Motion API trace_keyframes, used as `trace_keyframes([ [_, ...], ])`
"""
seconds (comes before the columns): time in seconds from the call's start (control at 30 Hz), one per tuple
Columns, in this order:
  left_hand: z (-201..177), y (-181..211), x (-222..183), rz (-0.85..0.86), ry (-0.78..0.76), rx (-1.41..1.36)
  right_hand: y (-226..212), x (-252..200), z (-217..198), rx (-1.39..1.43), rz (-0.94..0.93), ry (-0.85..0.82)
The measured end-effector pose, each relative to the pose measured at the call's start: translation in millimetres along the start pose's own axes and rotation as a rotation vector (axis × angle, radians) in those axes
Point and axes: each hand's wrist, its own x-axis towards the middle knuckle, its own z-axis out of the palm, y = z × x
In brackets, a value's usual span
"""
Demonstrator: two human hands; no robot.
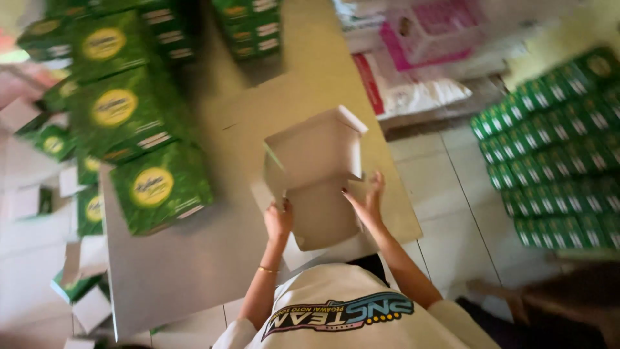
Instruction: The person folds flat cardboard sheets into open boxes on a metal table, pressing creases and tucking side flaps, then places green product boxes into the folded cartons. They repeat the folding cycle with additional flat sheets, setting finished boxes aside.
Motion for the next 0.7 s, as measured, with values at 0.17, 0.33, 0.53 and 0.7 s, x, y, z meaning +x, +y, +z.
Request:
trace_keyframes([
  [0.17, -97, 61, -1, -0.232, -0.651, 0.261, 9, -3, 1, 0.294, 0.450, -0.180],
  [0.33, -154, 105, -25, -0.166, -0.821, -0.144, -9, -24, 11, -0.011, 0.064, -0.297],
  [0.53, 3, 55, 3, 0.186, -0.492, -0.129, -33, -70, 47, 0.359, 0.155, -0.234],
  [0.7, 45, 51, 34, 0.308, -0.428, -0.146, -50, -72, 52, 0.258, 0.121, -0.272],
])
